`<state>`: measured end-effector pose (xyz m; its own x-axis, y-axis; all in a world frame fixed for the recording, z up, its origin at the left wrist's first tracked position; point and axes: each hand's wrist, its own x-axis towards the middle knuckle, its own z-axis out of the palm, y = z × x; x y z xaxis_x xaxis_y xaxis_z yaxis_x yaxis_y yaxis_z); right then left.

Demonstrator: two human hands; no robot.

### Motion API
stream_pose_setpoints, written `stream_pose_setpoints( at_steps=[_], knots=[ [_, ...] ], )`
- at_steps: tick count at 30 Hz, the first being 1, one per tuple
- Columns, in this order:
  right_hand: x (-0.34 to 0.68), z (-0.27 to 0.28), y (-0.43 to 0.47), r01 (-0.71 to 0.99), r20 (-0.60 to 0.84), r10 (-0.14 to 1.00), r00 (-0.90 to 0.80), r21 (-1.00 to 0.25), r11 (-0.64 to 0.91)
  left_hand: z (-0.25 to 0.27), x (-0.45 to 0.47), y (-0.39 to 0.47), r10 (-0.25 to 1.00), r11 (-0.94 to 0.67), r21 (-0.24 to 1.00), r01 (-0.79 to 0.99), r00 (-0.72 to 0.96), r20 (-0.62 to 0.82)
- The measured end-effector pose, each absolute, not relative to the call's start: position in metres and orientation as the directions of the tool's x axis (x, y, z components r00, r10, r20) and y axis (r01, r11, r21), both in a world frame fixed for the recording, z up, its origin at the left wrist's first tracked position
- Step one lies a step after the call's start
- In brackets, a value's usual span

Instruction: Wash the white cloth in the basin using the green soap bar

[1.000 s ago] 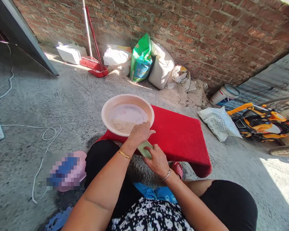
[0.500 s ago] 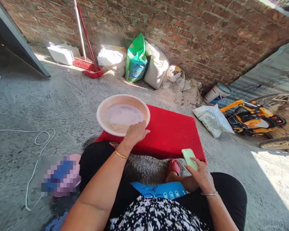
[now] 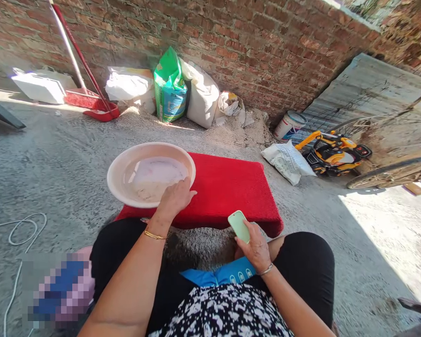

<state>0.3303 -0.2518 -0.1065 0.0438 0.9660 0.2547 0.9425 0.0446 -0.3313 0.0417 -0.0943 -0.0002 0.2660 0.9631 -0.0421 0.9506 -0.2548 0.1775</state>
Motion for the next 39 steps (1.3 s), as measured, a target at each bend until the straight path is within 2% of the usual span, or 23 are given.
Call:
stream_pose_setpoints(
  at_steps=[4, 6, 9, 13, 16, 19, 22, 24, 26, 28, 30, 31, 34, 39],
  knots=[
    [0.368, -0.111, -0.266, 0.917, 0.185, 0.944, 0.273, -0.347, -0.197, 0.0, 0.042, -0.095, 0.962, -0.267, 0.15, 0.952, 0.274, -0.023],
    [0.375, -0.114, -0.271, 0.882, 0.178, 0.921, 0.348, -0.395, -0.257, 0.0, 0.042, -0.095, 0.961, -0.271, 0.143, 0.952, 0.276, -0.017],
    [0.364, -0.117, -0.271, 0.87, 0.248, 0.918, 0.31, -0.464, -0.168, 0.001, 0.042, -0.096, 0.962, -0.265, 0.147, 0.953, 0.273, -0.033],
    [0.335, -0.119, -0.26, 0.898, 0.322, 0.94, 0.11, -0.437, 0.045, 0.003, 0.042, -0.096, 0.963, -0.258, 0.139, 0.956, 0.266, -0.048],
    [0.334, -0.117, -0.253, 0.91, 0.293, 0.951, 0.094, -0.413, 0.038, 0.003, 0.043, -0.095, 0.964, -0.25, 0.124, 0.96, 0.259, -0.063],
    [0.361, -0.116, -0.255, 0.908, 0.22, 0.95, 0.221, -0.402, -0.118, 0.003, 0.044, -0.094, 0.963, -0.253, 0.108, 0.961, 0.261, -0.065],
    [0.393, -0.117, -0.262, 0.84, 0.129, 0.877, 0.462, -0.382, -0.386, 0.003, 0.045, -0.094, 0.965, -0.248, 0.107, 0.963, 0.256, -0.064],
    [0.402, -0.119, -0.266, 0.808, 0.156, 0.828, 0.539, -0.375, -0.455, 0.003, 0.045, -0.094, 0.966, -0.244, 0.108, 0.964, 0.252, -0.066],
    [0.396, -0.122, -0.267, 0.869, 0.263, 0.861, 0.435, -0.374, -0.325, 0.004, 0.045, -0.094, 0.966, -0.241, 0.105, 0.965, 0.249, -0.072],
    [0.376, -0.124, -0.264, 0.939, 0.353, 0.916, 0.192, -0.338, -0.067, 0.004, 0.045, -0.094, 0.965, -0.242, 0.102, 0.965, 0.25, -0.073],
    [0.351, -0.126, -0.258, 0.95, 0.362, 0.932, -0.024, -0.281, 0.134, 0.004, 0.045, -0.095, 0.965, -0.246, 0.1, 0.964, 0.253, -0.07],
    [0.34, -0.127, -0.254, 0.949, 0.351, 0.932, -0.087, -0.255, 0.185, 0.003, 0.044, -0.095, 0.965, -0.247, 0.1, 0.964, 0.255, -0.069],
    [0.327, -0.13, -0.244, 0.959, 0.325, 0.936, -0.132, -0.197, 0.204, 0.002, 0.044, -0.095, 0.965, -0.247, 0.102, 0.964, 0.254, -0.063],
    [0.367, -0.135, -0.251, 0.983, 0.3, 0.953, -0.028, -0.167, 0.081, 0.0, 0.045, -0.094, 0.965, -0.248, 0.111, 0.963, 0.255, -0.057]
  ],
)
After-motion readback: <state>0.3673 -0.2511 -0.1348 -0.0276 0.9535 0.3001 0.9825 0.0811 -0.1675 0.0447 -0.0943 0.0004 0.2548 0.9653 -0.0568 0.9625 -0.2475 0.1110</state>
